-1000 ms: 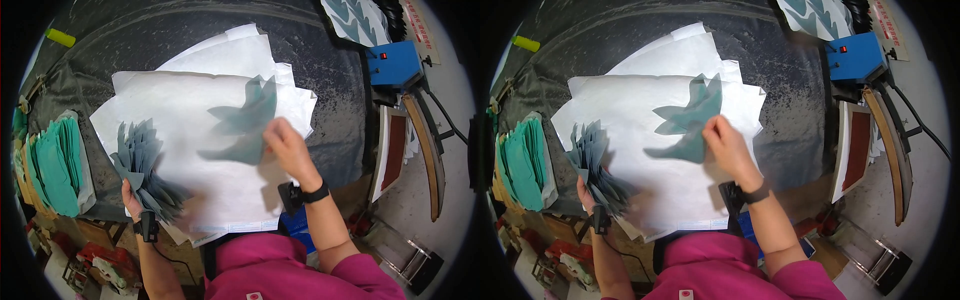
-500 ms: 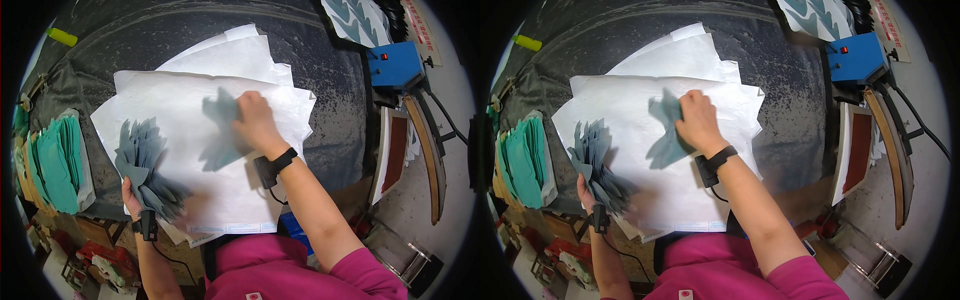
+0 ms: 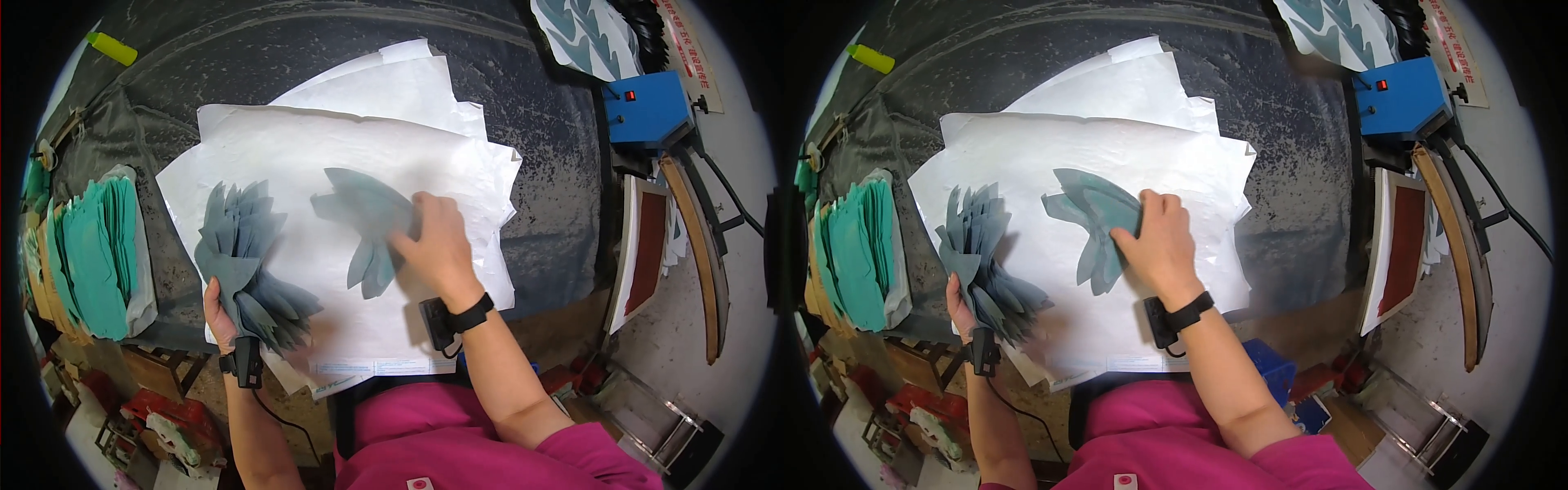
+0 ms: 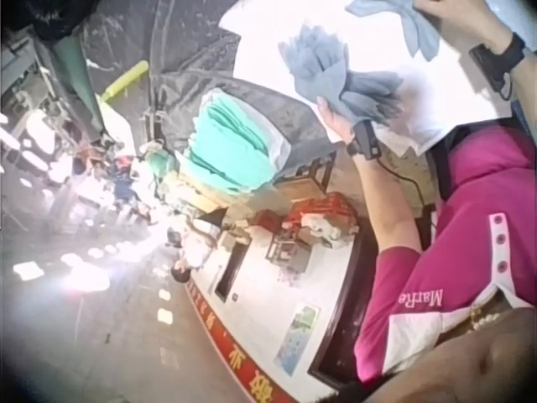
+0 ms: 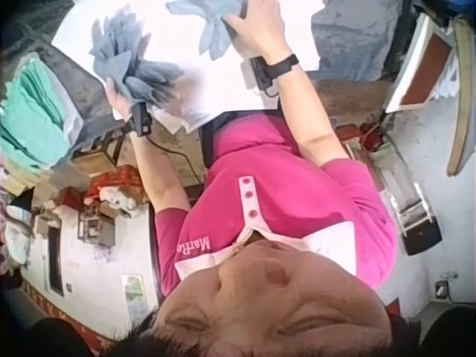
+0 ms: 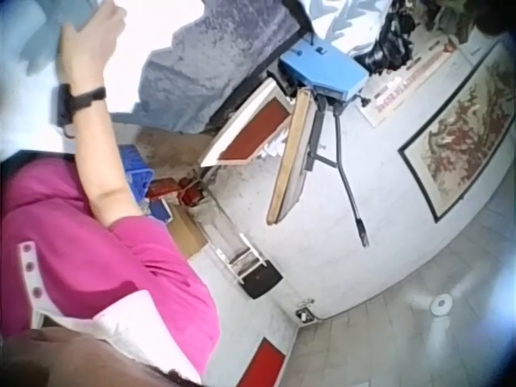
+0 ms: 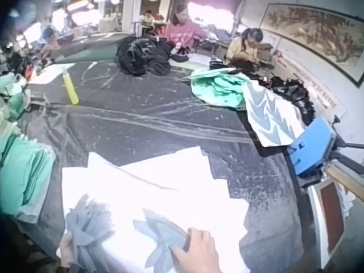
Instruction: Sorting and stacking cut shoe upper components from sheets in an industrial setting.
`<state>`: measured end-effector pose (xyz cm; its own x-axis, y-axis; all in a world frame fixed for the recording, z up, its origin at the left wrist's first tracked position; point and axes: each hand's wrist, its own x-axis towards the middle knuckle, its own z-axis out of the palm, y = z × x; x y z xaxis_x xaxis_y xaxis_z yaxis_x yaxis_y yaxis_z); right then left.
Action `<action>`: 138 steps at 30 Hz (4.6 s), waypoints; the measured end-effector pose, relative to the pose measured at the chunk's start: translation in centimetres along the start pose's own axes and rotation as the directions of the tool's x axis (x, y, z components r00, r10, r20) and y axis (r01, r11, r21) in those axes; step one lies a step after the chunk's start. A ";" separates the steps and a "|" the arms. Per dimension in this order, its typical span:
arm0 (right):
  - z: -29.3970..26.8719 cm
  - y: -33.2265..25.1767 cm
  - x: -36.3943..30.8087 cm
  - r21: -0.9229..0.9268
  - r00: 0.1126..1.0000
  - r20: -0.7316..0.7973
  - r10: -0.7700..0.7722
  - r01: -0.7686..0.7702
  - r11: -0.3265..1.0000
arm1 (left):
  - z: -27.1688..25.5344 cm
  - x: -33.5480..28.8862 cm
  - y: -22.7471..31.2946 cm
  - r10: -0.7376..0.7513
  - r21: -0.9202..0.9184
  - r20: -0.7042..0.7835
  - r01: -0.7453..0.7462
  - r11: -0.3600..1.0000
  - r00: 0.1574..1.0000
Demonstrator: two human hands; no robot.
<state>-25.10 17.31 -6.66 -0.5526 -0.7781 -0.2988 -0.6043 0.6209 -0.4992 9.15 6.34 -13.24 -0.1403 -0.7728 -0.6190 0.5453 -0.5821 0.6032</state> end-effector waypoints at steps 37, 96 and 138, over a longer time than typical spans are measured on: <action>3.8 -2.4 -1.5 0.701 0.944 0.177 -0.277 0.077 0.709 | 9.9 -3.8 -6.7 -0.127 -0.185 0.024 0.129 0.974 0.992; -22.5 19.6 26.3 0.996 0.880 -0.035 0.474 -0.009 0.089 | 10.3 -2.7 -10.9 -0.177 0.077 0.178 0.166 0.983 0.968; -9.4 14.8 -4.4 0.446 0.706 0.614 -0.352 0.057 0.893 | 0.0 -10.1 11.2 -0.086 -0.181 0.730 0.313 0.933 0.678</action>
<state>-37.07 30.82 -5.07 0.1747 -0.8266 -0.5349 -0.3154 0.4676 -0.8257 16.66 7.59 -0.23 -0.7454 -0.6585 -0.1040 0.6138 -0.7388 0.2783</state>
